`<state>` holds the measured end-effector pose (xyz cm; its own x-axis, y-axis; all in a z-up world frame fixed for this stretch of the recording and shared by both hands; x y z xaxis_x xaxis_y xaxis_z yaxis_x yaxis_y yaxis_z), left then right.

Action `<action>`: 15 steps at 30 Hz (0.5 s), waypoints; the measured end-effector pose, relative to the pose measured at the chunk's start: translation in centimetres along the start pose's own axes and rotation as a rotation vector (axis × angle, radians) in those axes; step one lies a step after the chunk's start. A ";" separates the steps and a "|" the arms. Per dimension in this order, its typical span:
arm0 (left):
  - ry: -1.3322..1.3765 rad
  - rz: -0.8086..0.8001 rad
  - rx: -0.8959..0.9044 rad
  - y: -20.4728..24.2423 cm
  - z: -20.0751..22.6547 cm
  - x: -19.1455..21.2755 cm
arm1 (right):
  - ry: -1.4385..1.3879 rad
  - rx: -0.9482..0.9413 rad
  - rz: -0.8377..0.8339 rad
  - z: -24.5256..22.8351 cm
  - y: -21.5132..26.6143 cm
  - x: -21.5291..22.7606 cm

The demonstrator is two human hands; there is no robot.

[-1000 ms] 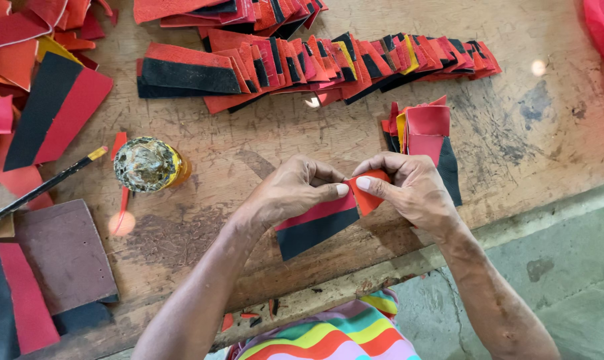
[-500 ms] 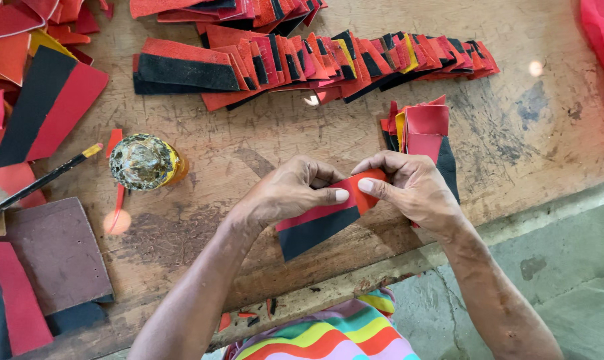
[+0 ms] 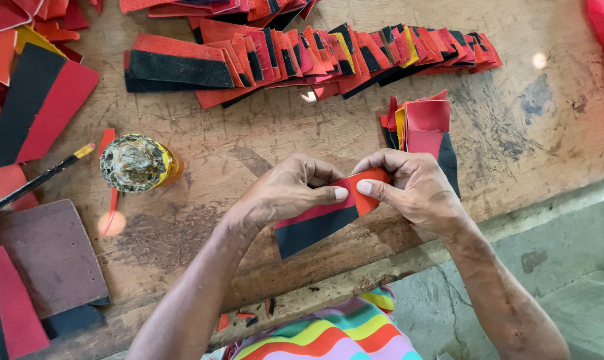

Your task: The person repeatedly picks up red and black sandpaper pieces, aligns their edges, and presses them together by hand. They place each assembled piece onto a growing stack on the wooden table. The process continues with multiple pieces throughout the clip.

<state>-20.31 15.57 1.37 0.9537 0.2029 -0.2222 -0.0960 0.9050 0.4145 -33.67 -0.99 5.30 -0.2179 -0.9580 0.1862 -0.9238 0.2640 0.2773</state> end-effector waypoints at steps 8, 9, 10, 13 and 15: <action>-0.011 0.036 0.016 -0.2 0.0 -0.1 | 0.042 0.014 -0.015 -0.4 0.0 -0.5; -0.028 0.042 0.014 -0.3 -0.1 -0.2 | 0.068 0.008 -0.015 -0.7 0.0 -0.6; -0.060 0.062 0.031 -0.3 -0.1 -0.2 | 0.094 0.002 -0.015 -1.1 0.0 -0.8; -0.047 0.121 0.041 -0.5 -0.1 -0.3 | 0.139 0.045 -0.013 -2.7 -0.2 -1.2; 0.113 0.153 -0.005 -0.5 0.1 -0.4 | 0.058 0.065 0.071 -3.7 -0.2 -1.2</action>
<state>-20.57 14.99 1.35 0.8899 0.3789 -0.2542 -0.2393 0.8620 0.4469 -32.07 0.49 8.52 -0.2668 -0.9284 0.2585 -0.9255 0.3216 0.1998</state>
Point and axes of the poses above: each hand's wrist, its own y-axis away from the middle knuckle, its own x-axis out of the back of the hand, z = x × y, the point moved 3 cm from there along -y, towards the middle knuckle, and after that the axes turned 8 degrees about x, right-handed, at the moved point
